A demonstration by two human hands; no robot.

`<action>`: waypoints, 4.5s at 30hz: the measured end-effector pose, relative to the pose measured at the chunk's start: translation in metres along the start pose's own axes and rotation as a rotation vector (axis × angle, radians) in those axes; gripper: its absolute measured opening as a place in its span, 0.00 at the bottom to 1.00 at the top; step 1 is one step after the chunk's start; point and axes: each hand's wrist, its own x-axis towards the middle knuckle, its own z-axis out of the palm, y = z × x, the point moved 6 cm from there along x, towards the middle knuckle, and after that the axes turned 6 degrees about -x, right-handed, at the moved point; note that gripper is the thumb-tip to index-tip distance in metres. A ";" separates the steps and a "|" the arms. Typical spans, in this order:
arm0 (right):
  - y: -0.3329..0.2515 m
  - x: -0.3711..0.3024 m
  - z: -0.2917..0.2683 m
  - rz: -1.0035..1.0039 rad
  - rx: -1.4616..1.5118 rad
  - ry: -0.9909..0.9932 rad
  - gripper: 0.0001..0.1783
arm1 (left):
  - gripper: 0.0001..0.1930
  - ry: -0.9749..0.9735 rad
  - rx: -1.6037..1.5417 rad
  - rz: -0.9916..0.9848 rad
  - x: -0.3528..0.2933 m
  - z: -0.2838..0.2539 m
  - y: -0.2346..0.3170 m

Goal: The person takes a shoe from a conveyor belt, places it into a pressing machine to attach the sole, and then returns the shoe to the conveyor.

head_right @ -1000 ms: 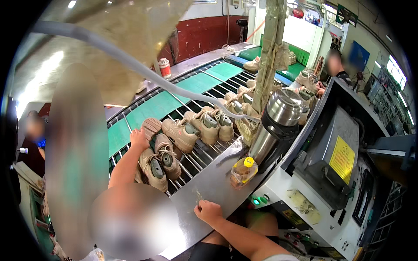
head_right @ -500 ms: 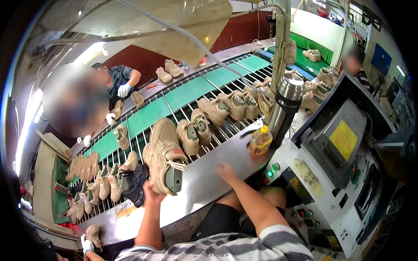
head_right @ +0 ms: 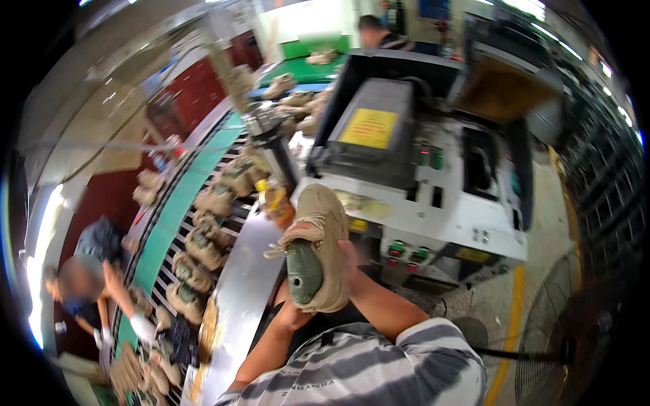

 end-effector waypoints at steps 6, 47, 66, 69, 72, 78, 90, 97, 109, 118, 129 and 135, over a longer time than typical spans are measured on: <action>-0.222 -0.141 -0.079 -0.140 -0.630 0.872 0.30 | 0.09 0.359 0.760 0.308 0.016 -0.114 -0.021; -0.336 -0.402 -0.165 -1.218 -0.984 2.084 0.18 | 0.16 -0.440 1.416 0.013 0.202 0.098 -0.175; -0.068 -0.214 -0.272 0.281 -1.220 0.807 0.04 | 0.20 1.506 1.326 1.225 -0.148 -0.157 0.086; -0.049 -0.165 -0.262 0.257 -1.415 0.661 0.03 | 0.32 2.048 1.198 1.295 -0.294 -0.188 0.123; -0.036 -0.137 -0.251 0.259 -1.476 0.685 0.02 | 0.45 2.362 0.908 0.942 -0.374 -0.250 0.127; -0.017 -0.131 -0.233 0.138 -1.657 0.689 0.05 | 0.34 1.752 0.211 1.053 -0.398 -0.371 0.159; -0.001 -0.125 -0.224 0.233 -1.834 0.799 0.16 | 0.31 1.853 1.265 0.416 -0.395 -0.268 0.299; -0.014 -0.145 -0.210 0.253 -1.938 0.791 0.12 | 0.30 2.097 0.796 1.014 -0.370 -0.350 0.168; -0.105 0.069 -0.059 -0.685 -2.599 0.448 0.23 | 0.36 2.379 1.064 1.049 -0.331 -0.425 0.194; -0.324 0.254 -0.170 0.272 -2.248 1.350 0.44 | 0.37 2.037 1.022 0.851 -0.321 -0.429 0.196; -0.364 0.228 -0.130 -0.151 -2.060 1.470 0.42 | 0.02 1.511 0.839 0.718 -0.226 -0.288 0.063; -0.278 0.186 -0.093 -0.407 -1.163 0.773 0.31 | 0.03 1.207 0.494 0.604 -0.192 -0.286 0.034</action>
